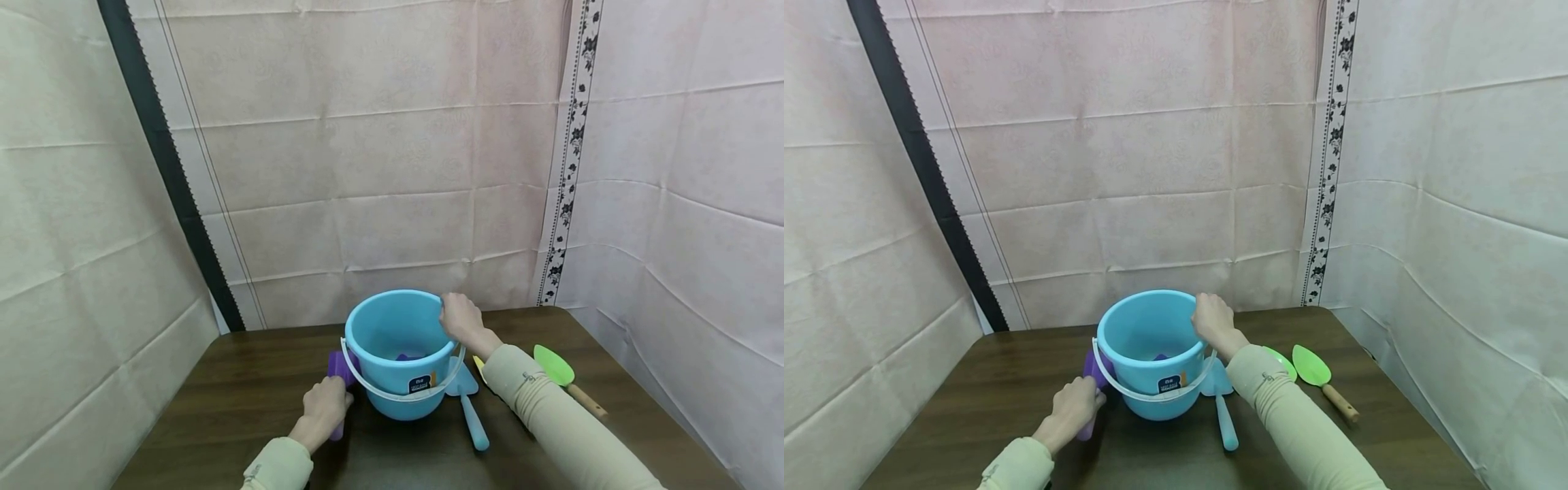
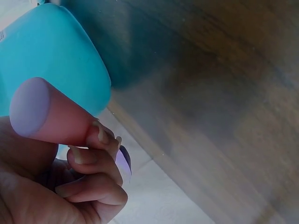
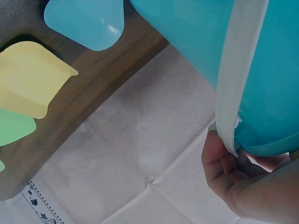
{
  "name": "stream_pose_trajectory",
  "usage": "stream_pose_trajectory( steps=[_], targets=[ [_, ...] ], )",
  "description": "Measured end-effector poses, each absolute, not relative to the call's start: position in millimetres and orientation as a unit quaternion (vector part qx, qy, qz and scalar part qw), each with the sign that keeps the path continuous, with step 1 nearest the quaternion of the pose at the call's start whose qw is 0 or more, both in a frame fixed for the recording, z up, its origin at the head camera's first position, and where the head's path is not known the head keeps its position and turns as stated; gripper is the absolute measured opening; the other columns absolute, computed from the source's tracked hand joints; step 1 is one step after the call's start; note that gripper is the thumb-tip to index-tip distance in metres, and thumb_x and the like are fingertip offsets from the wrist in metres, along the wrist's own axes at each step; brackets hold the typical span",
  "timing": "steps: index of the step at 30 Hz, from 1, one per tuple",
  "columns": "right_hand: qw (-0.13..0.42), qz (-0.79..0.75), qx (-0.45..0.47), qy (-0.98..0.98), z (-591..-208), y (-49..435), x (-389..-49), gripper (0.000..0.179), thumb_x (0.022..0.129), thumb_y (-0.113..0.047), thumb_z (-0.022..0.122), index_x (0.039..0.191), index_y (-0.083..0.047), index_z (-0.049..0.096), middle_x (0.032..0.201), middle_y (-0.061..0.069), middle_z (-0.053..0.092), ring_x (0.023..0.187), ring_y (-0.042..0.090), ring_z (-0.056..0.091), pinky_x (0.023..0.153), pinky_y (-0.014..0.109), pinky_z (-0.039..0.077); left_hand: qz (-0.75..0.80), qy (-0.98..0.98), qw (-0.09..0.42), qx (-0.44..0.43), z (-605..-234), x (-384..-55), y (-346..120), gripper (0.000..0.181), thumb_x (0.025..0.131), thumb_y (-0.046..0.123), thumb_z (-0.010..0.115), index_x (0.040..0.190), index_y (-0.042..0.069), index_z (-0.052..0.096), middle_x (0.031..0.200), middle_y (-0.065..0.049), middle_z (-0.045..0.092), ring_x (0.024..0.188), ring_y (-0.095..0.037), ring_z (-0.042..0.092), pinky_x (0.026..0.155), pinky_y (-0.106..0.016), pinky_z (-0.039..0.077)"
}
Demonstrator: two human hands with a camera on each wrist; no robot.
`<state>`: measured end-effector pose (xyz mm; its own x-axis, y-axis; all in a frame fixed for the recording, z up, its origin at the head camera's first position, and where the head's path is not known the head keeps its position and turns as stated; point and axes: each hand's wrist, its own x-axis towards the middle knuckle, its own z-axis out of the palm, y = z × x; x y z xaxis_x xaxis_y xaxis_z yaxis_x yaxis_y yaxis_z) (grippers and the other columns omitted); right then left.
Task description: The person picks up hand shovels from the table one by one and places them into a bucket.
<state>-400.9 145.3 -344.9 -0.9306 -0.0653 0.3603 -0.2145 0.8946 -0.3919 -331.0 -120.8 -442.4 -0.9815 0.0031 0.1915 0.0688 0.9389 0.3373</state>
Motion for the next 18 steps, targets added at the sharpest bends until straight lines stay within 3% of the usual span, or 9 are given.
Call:
stream_pose_trajectory(
  steps=[9, 18],
  targets=[
    [0.169, 0.217, 0.073, -0.959, -345, 145, -400, 0.021, 0.097, -0.005, 0.044, 0.079, -0.006, 0.057, 0.063, 0.006, 0.046, 0.057, 0.019, 0.050, 0.052, 0.030, 0.040, -0.179, -0.979, 0.090, -0.027, -435, -330, -122, 0.031, 0.086, 0.014, 0.064, 0.058, 0.007, 0.051, 0.055, -0.005, 0.048, 0.047, -0.017, 0.048, 0.046, -0.031, 0.039],
    [0.169, 0.214, 0.071, -0.959, -344, 145, -400, 0.022, 0.097, -0.006, 0.044, 0.080, -0.005, 0.058, 0.064, 0.007, 0.048, 0.057, 0.019, 0.050, 0.052, 0.030, 0.040, -0.179, -0.980, 0.089, -0.018, -430, -329, -121, 0.031, 0.083, 0.011, 0.060, 0.054, 0.008, 0.048, 0.052, -0.005, 0.047, 0.046, -0.017, 0.047, 0.046, -0.030, 0.037]
  ],
)
